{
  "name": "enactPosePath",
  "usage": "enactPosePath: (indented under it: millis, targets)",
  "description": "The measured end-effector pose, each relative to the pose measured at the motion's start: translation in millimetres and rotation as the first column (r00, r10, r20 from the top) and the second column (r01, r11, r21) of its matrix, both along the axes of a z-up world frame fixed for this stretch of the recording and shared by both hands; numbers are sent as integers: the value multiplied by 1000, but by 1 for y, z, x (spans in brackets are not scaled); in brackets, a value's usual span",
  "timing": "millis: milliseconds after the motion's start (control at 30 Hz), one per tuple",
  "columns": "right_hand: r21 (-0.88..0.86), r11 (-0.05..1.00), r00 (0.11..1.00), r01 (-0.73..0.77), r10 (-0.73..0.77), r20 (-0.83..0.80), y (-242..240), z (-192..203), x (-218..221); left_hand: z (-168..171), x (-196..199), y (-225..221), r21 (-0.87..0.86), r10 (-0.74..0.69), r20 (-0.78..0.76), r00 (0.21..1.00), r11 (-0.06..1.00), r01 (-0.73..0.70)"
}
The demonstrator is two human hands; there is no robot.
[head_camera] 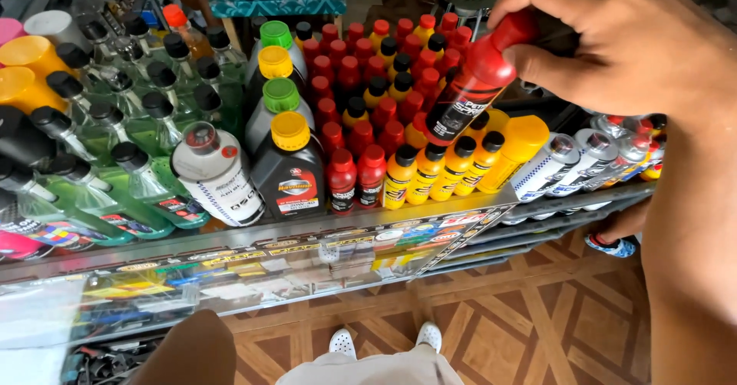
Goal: Wiping down and cleaning bottles of motor oil and other motorcycle fluids on a display shelf.
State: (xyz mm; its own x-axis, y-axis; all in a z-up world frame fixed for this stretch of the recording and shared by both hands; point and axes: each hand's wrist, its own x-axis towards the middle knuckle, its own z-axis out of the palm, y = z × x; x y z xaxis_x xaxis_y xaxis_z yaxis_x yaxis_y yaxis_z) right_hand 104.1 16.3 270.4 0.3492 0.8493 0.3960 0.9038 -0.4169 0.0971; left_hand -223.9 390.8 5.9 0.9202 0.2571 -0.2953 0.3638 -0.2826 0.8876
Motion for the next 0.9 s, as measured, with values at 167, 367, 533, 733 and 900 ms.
enactPosePath:
  millis: [167,367,533,733,900]
  targets:
    - [56,993,994,-108,109,-17,-32,-9,-11,25,57,-63,-2,115,-146,983,993,-116]
    - [263,954,963,-147,199,-181,-85,-50,-14,50,128,-179,-9,259,-378,889,959,-283]
    - [396,872,849,-288,424,-314,-120,-100,-5,66,168,-268,-27,-107,832,545,972,232]
    - [698,652,538,-297,718,-441,-117,-191,-18,-2,171,-319,-368,-249,707,662,670,645]
    - [830,350,652,435,514,-558,-115,-259,-55,-48,158,-344,-563,-22,440,898,772,295]
